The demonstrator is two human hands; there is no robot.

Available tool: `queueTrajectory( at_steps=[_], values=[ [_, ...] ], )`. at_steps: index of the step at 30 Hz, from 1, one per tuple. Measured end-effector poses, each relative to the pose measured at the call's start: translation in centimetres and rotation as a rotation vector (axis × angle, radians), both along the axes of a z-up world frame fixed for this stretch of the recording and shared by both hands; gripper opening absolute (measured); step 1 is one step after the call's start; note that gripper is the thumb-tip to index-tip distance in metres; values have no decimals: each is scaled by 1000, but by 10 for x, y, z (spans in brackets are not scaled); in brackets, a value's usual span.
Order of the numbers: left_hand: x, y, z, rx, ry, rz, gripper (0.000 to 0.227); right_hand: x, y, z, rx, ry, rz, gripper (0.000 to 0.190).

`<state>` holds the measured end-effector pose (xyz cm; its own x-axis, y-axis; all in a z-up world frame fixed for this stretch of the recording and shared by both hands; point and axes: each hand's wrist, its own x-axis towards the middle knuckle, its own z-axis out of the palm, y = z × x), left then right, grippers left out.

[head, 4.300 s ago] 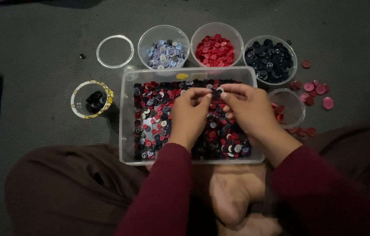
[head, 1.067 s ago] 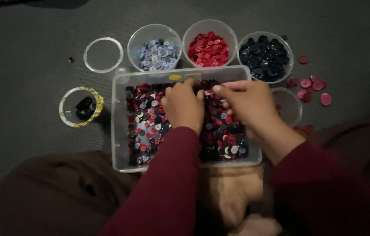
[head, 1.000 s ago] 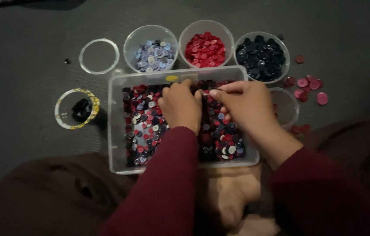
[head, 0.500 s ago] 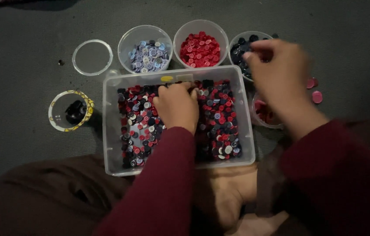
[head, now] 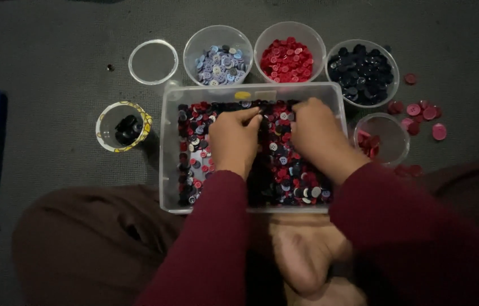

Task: Sorting various colored buttons from a large container into smaller separate containers by color.

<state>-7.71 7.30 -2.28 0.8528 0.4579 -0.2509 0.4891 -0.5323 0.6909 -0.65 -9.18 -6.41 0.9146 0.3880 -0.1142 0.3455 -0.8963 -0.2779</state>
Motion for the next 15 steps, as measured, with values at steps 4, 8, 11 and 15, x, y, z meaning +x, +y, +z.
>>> queueTrajectory(
  at_steps=[4,8,11,15],
  values=[
    [-1,6,-3,-142,3,64,24,-18,3,18,53,64,-86,33],
    [-5,7,-4,-100,13,19,23,-10,-3,0,93,124,-174,21],
    [-9,5,11,-111,56,17,43,-22,2,24,281,214,-308,18],
    [-10,4,16,-201,49,28,45,-21,6,39,643,430,-477,26]
  ],
)
